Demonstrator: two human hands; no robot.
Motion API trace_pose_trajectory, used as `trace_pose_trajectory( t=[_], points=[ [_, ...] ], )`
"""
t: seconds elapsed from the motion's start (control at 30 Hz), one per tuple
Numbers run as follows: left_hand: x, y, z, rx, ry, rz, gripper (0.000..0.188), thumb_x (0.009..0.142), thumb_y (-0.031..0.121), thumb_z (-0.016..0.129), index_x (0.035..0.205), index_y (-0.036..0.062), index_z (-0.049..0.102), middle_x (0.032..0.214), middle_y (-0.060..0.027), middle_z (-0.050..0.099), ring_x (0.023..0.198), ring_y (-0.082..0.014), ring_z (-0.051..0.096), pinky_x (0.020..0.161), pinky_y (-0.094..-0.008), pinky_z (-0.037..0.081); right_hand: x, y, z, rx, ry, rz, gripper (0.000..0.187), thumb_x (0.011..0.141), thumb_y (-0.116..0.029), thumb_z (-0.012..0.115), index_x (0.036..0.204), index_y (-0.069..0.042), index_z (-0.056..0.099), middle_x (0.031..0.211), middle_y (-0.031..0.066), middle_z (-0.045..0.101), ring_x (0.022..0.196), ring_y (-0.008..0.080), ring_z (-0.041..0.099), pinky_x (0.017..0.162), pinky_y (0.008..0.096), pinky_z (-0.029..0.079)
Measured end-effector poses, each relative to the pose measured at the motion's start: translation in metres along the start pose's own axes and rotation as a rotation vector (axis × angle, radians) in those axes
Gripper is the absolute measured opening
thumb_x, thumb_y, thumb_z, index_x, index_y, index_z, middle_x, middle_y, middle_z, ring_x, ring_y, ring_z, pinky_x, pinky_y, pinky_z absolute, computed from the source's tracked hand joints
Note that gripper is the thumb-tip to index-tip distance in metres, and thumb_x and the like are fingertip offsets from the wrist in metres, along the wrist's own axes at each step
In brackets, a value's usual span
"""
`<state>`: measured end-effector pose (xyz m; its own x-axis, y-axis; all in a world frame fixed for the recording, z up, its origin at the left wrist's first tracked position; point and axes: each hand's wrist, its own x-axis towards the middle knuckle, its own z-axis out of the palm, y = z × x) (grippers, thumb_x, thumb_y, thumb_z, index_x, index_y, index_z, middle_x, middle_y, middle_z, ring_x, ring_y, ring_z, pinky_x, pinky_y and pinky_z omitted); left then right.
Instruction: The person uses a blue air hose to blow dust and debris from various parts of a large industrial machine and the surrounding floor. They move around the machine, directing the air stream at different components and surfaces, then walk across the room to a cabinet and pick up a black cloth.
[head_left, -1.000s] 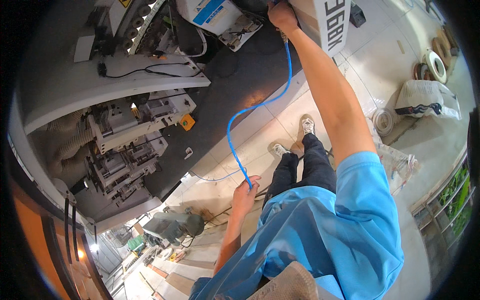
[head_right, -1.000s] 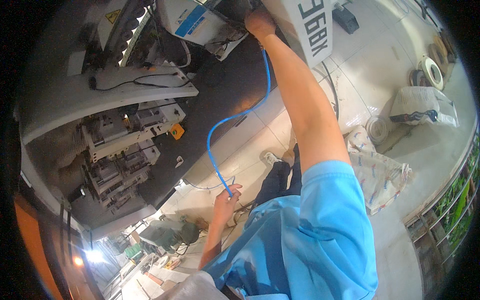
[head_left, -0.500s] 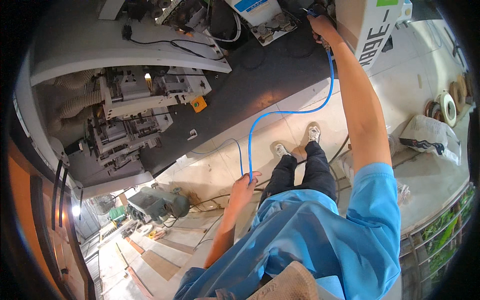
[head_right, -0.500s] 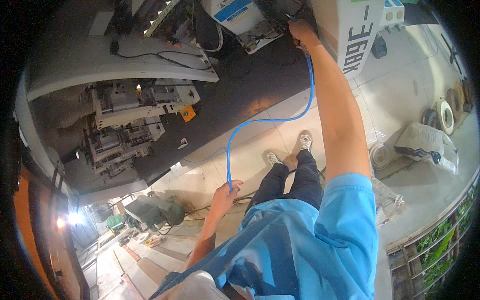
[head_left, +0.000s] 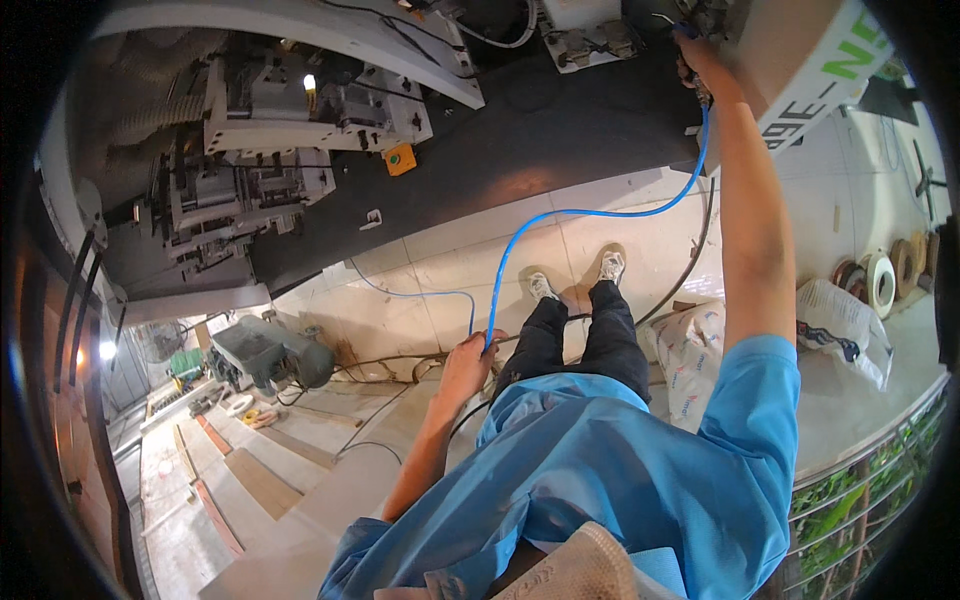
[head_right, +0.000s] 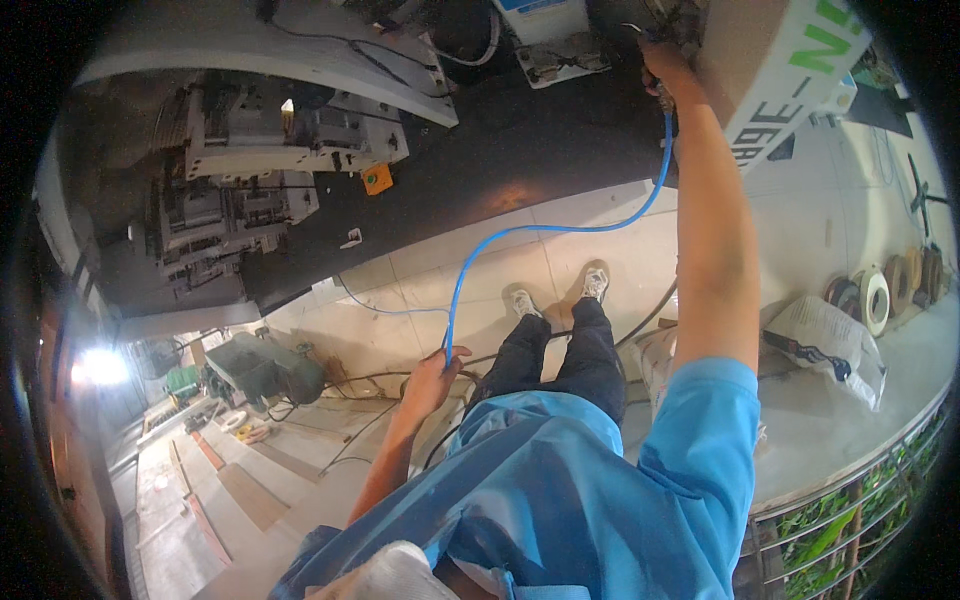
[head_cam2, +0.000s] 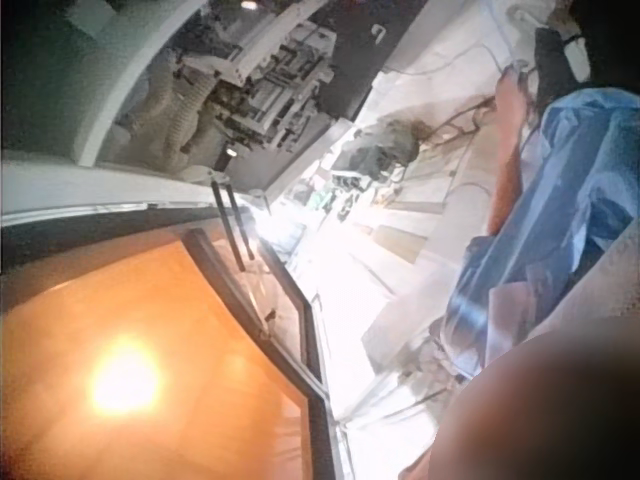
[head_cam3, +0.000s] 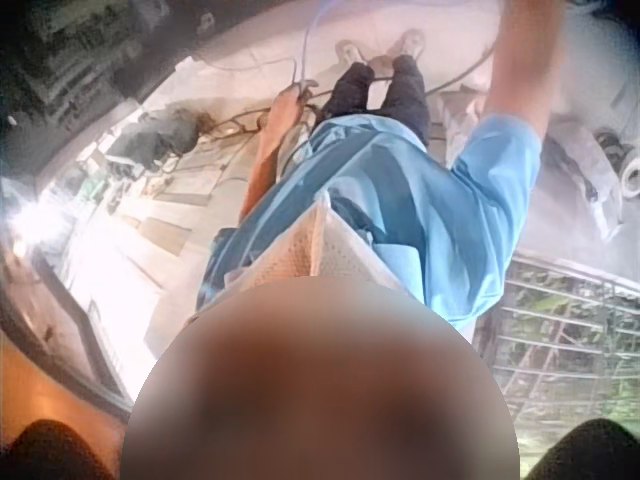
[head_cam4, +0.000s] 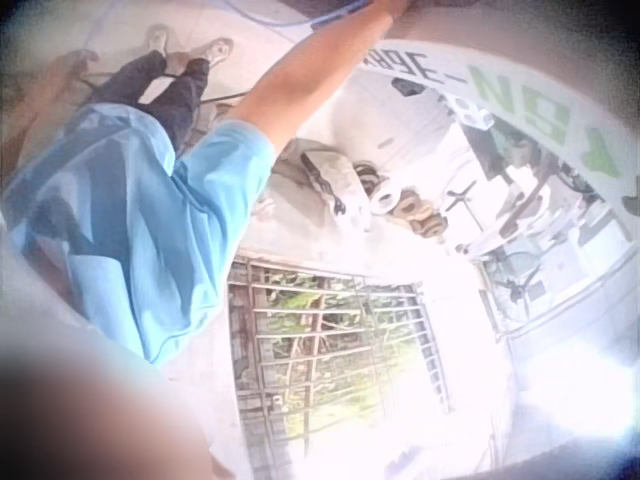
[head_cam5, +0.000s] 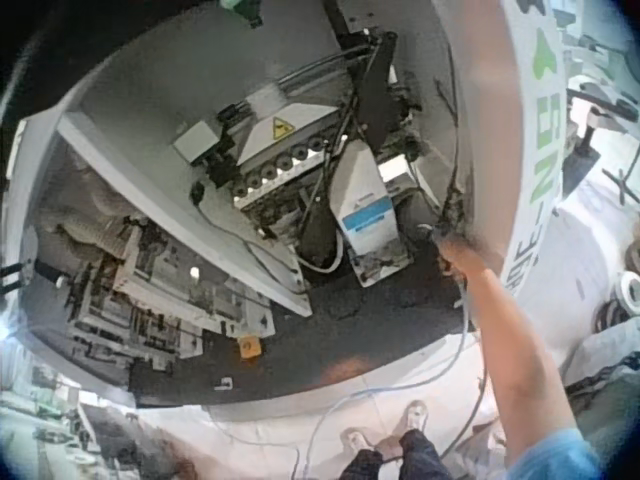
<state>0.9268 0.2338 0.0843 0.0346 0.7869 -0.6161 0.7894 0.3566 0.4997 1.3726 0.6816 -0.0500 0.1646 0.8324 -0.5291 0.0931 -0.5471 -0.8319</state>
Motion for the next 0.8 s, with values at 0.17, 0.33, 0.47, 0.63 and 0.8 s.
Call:
trace_pose_trajectory(
  t=[0.17,0.33,0.47,0.63,0.8],
  points=[
    [-0.012,-0.014,0.007,0.022,-0.008,-0.032,0.023,0.097,0.013,0.053,0.115,0.0082,0.067,0.101,-0.0206,0.069,0.094,-0.0382,0.067,0.082,-0.0441,0.051,0.004,-0.006,-0.006,-0.005,-0.001,-0.034,0.043,0.099,-0.045,0.057,0.078,-0.009,0.047,0.056,0.0035,0.046,0.044,0.0162,0.047,0.039,0.0336,0.039],
    [-0.020,-0.027,0.017,-0.016,0.023,-0.025,0.024,0.097,0.012,0.053,0.115,0.0088,0.067,0.103,-0.0214,0.068,0.097,-0.0401,0.066,0.080,-0.0469,0.050,0.012,-0.013,-0.009,-0.061,-0.014,-0.008,0.046,0.101,-0.045,0.054,0.074,-0.008,0.047,0.052,0.0059,0.045,0.038,0.0189,0.044,0.036,0.0354,0.037],
    [-0.024,-0.047,0.026,-0.036,0.006,-0.112,0.026,0.094,0.010,0.053,0.116,0.0100,0.067,0.101,-0.0208,0.068,0.094,-0.0399,0.066,0.079,-0.0476,0.050,-0.005,-0.004,0.000,-0.449,0.027,0.000,0.047,0.101,-0.043,0.053,0.080,0.000,0.053,0.054,0.0124,0.051,0.039,0.0245,0.050,0.034,0.0403,0.039],
    [-0.027,-0.077,0.036,0.011,0.006,-0.053,0.029,0.092,0.009,0.053,0.117,0.0120,0.066,0.097,-0.0185,0.067,0.090,-0.0405,0.065,0.077,-0.0504,0.050,-0.065,0.018,0.035,-0.911,-0.086,0.087,0.050,0.103,-0.039,0.048,0.082,0.005,0.058,0.056,0.0165,0.053,0.045,0.0273,0.056,0.038,0.0430,0.042],
    [-0.023,-0.091,0.031,-0.028,0.023,-0.092,0.027,0.092,0.010,0.055,0.116,0.0094,0.066,0.096,-0.0186,0.067,0.092,-0.0385,0.066,0.079,-0.0469,0.051,-0.081,0.013,0.089,-0.765,-0.211,0.032,0.056,0.102,-0.042,0.051,0.074,0.006,0.056,0.052,0.0153,0.052,0.041,0.0271,0.055,0.039,0.0419,0.046]
  ],
)
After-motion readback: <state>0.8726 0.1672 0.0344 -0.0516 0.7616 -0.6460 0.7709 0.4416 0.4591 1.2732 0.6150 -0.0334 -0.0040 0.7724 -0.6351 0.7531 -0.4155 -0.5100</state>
